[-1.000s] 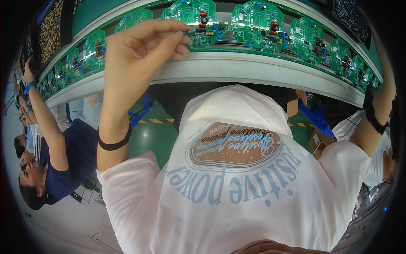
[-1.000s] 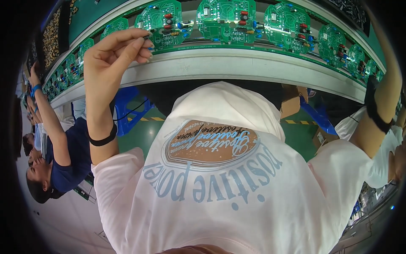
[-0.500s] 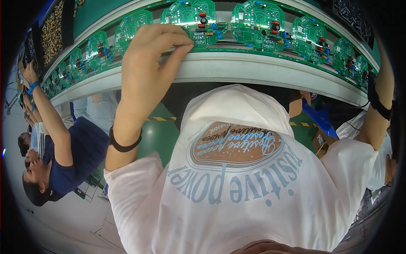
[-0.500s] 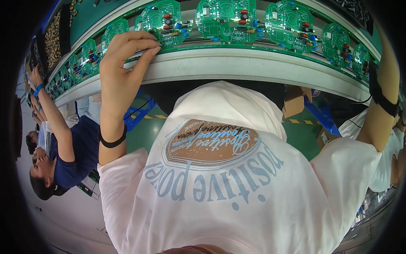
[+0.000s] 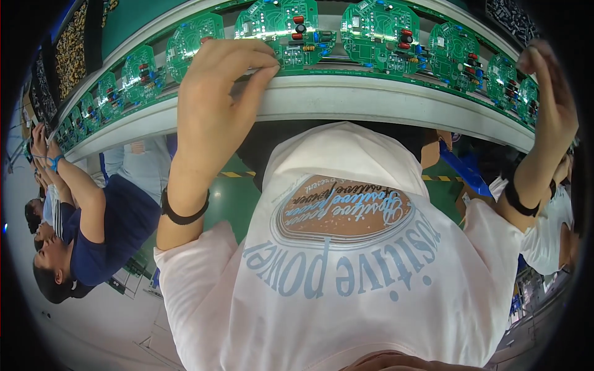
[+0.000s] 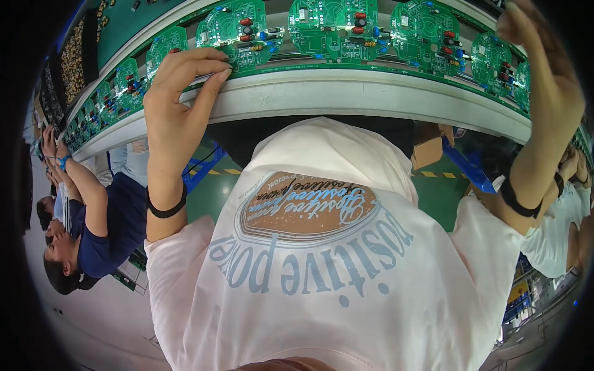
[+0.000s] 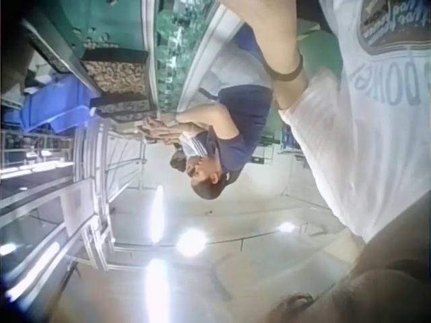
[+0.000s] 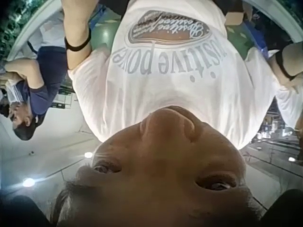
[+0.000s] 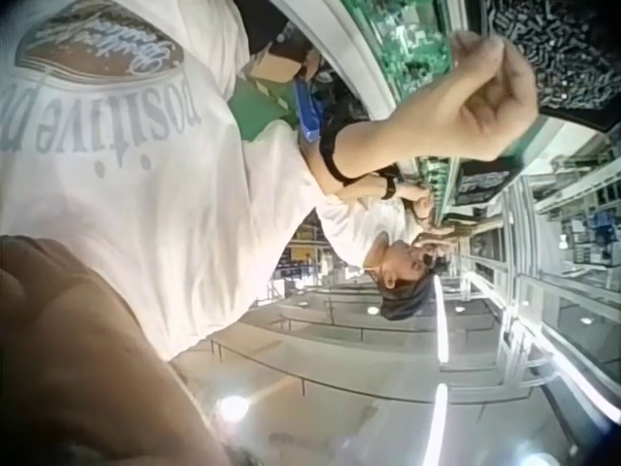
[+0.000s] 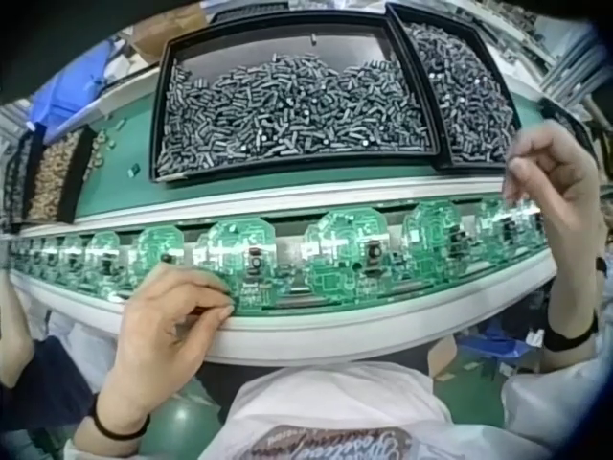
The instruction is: The person picks up capacitors from a tray and inserts them into circuit boards on a conveyor belt. They use both hands to position the components into specific slots on the boards as they move along the assembly line.
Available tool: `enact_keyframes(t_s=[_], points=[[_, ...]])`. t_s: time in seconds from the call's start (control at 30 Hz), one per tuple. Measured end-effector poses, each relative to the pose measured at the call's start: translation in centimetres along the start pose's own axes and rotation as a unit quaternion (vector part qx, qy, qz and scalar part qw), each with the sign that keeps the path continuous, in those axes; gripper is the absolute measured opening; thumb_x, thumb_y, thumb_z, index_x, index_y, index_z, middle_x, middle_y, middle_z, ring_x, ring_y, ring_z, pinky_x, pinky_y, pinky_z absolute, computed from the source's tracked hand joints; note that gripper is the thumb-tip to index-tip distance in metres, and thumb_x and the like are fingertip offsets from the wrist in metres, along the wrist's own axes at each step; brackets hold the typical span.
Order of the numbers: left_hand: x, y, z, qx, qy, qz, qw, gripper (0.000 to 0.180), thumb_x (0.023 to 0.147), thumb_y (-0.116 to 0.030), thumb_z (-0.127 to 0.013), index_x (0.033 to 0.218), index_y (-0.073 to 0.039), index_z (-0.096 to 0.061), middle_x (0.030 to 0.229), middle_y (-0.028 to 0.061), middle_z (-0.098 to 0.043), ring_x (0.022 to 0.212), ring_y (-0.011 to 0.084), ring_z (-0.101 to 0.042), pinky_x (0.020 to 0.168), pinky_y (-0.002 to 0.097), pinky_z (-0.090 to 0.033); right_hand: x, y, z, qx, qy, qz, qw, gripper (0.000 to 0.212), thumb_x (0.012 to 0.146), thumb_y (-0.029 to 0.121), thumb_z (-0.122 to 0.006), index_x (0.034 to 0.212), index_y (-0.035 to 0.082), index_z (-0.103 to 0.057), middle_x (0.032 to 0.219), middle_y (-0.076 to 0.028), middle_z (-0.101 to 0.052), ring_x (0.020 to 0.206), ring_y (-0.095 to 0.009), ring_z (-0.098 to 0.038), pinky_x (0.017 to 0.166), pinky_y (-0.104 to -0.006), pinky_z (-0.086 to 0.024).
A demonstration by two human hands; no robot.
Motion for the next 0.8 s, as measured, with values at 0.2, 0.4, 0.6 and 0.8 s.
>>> enact_keyframes(t_s=[0.2,0.4,0.6,0.8], points=[[0.1,-0.3,-0.4,0.003,-0.012,-0.001,1.0,0.008,0.084,-0.001,-0.074,0.091,-0.004,-0.072,0.1,0.0069,-0.074,0.094,0.0309,-0.066,0.088,0.0404,-0.05,-4.0,-1.4,-3.3,0.125,0.049,-0.141,0.981,0.026,0.109,0.011,-0.053,0.125,-0.006,-0.067,0.101,-0.01,-0.071,0.091,-0.015,-0.066,0.086,-0.029,-0.052],[0.2,-0.6,-0.8,0.015,-0.016,0.012,1.0,0.008,0.084,-0.002,-0.074,0.091,-0.004,-0.071,0.1,0.0073,-0.074,0.094,0.0311,-0.066,0.088,0.0406,-0.05,-3.7,-0.7,-6.1,0.33,0.074,-0.176,0.924,0.026,0.109,0.011,-0.054,0.126,-0.004,-0.065,0.099,-0.007,-0.07,0.089,-0.013,-0.064,0.084,-0.0272,-0.051],[0.3,-0.7,-0.7,0.015,-0.023,0.003,1.0,0.008,0.084,-0.002,-0.074,0.091,-0.004,-0.071,0.099,0.0073,-0.074,0.093,0.0312,-0.066,0.086,0.0401,-0.05,-3.6,-0.6,-6.5,0.332,0.07,-0.187,0.922,0.027,0.109,0.01,-0.053,0.129,-0.003,-0.064,0.103,-0.007,-0.07,0.092,-0.014,-0.065,0.087,-0.0278,-0.052],[0.7,-0.9,-0.8,0.016,-0.005,0.001,1.0,0.009,0.083,-0.002,-0.074,0.09,-0.004,-0.07,0.097,0.0072,-0.073,0.09,0.0309,-0.065,0.08,0.0392,-0.051,-3.5,-1.5,-6.1,0.357,0.085,-0.164,0.916,0.028,0.109,0.01,-0.052,0.13,-0.004,-0.064,0.105,-0.009,-0.072,0.096,-0.015,-0.068,0.09,-0.028,-0.053]])
Point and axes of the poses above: each hand's wrist, its own x-axis towards the middle knuckle, its own z-axis out of the back of the hand, y = z × x, the point moved 2 cm from there along x, towards the middle knuckle
